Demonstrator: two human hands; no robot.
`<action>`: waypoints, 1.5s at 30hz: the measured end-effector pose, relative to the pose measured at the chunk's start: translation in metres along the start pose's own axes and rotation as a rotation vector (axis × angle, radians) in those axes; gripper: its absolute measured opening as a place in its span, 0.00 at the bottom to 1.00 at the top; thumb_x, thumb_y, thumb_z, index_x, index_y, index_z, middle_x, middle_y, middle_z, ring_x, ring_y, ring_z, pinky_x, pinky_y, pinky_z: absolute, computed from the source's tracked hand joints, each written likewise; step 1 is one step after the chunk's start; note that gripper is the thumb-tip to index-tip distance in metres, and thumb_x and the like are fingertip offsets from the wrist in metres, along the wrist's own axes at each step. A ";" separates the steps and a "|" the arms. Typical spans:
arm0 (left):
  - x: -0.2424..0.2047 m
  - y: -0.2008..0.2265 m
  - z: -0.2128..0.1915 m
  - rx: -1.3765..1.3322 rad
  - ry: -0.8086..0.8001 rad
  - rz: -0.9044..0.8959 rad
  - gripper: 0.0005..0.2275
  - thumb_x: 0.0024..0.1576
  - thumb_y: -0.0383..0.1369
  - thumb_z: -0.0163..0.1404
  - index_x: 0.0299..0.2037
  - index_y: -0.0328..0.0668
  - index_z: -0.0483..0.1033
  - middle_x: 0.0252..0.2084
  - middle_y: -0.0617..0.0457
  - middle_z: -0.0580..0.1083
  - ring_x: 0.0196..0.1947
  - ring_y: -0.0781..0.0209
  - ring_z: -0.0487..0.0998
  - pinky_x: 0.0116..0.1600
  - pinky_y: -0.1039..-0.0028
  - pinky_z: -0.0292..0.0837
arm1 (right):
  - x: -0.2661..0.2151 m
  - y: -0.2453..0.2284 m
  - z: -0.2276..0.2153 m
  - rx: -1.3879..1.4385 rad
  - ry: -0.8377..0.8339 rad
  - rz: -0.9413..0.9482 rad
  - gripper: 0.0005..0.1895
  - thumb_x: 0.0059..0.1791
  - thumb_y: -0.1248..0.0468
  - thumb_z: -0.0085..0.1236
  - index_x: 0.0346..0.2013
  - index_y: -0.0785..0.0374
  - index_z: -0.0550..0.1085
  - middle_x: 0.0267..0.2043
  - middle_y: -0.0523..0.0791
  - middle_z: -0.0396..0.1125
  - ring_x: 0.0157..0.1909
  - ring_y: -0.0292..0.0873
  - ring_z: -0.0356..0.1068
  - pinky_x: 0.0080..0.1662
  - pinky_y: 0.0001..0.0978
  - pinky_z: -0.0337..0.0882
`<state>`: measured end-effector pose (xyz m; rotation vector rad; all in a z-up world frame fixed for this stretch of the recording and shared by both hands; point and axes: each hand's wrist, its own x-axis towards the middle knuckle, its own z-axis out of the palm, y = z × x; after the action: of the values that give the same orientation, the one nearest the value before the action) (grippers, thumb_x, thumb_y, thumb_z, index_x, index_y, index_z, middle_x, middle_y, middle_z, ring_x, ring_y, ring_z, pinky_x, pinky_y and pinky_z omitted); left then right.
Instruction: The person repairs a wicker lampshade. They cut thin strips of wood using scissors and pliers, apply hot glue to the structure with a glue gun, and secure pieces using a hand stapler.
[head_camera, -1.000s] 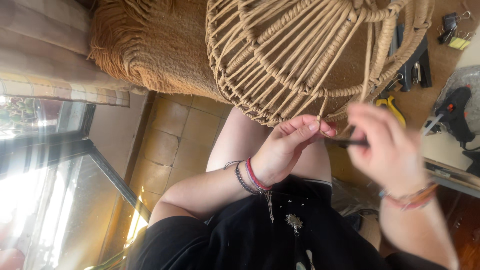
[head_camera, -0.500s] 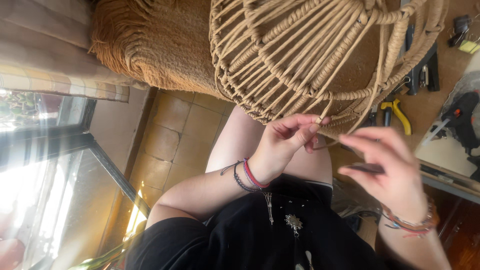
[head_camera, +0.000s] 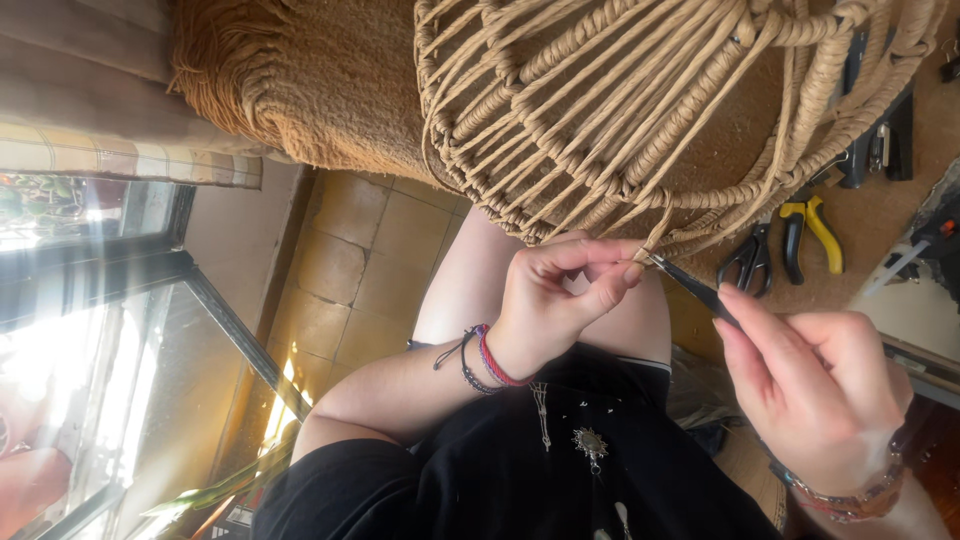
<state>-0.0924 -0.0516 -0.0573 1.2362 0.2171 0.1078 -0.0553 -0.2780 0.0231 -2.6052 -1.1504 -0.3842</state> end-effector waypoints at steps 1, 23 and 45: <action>0.000 0.001 0.000 0.010 -0.006 0.000 0.10 0.60 0.30 0.59 0.51 0.42 0.81 0.39 0.57 0.79 0.33 0.76 0.72 0.48 0.85 0.72 | 0.000 0.001 0.001 0.006 -0.002 -0.016 0.09 0.58 0.69 0.72 0.53 0.66 0.87 0.38 0.46 0.65 0.29 0.39 0.62 0.36 0.37 0.70; 0.004 0.007 -0.006 0.094 -0.049 0.038 0.09 0.61 0.31 0.58 0.51 0.44 0.81 0.34 0.59 0.75 0.33 0.75 0.71 0.44 0.86 0.67 | -0.005 -0.005 0.007 0.022 0.000 0.035 0.13 0.58 0.71 0.73 0.58 0.62 0.85 0.34 0.43 0.60 0.26 0.37 0.56 0.34 0.35 0.67; 0.016 0.035 -0.010 0.706 -0.066 0.572 0.03 0.64 0.26 0.55 0.45 0.37 0.79 0.32 0.57 0.74 0.26 0.68 0.72 0.32 0.79 0.70 | 0.027 0.003 0.005 0.235 -0.154 0.057 0.17 0.53 0.71 0.66 0.57 0.61 0.80 0.42 0.46 0.70 0.30 0.36 0.67 0.37 0.30 0.72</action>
<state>-0.0782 -0.0283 -0.0293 1.9776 -0.1842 0.5169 -0.0348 -0.2603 0.0267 -2.4875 -1.0928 -0.0327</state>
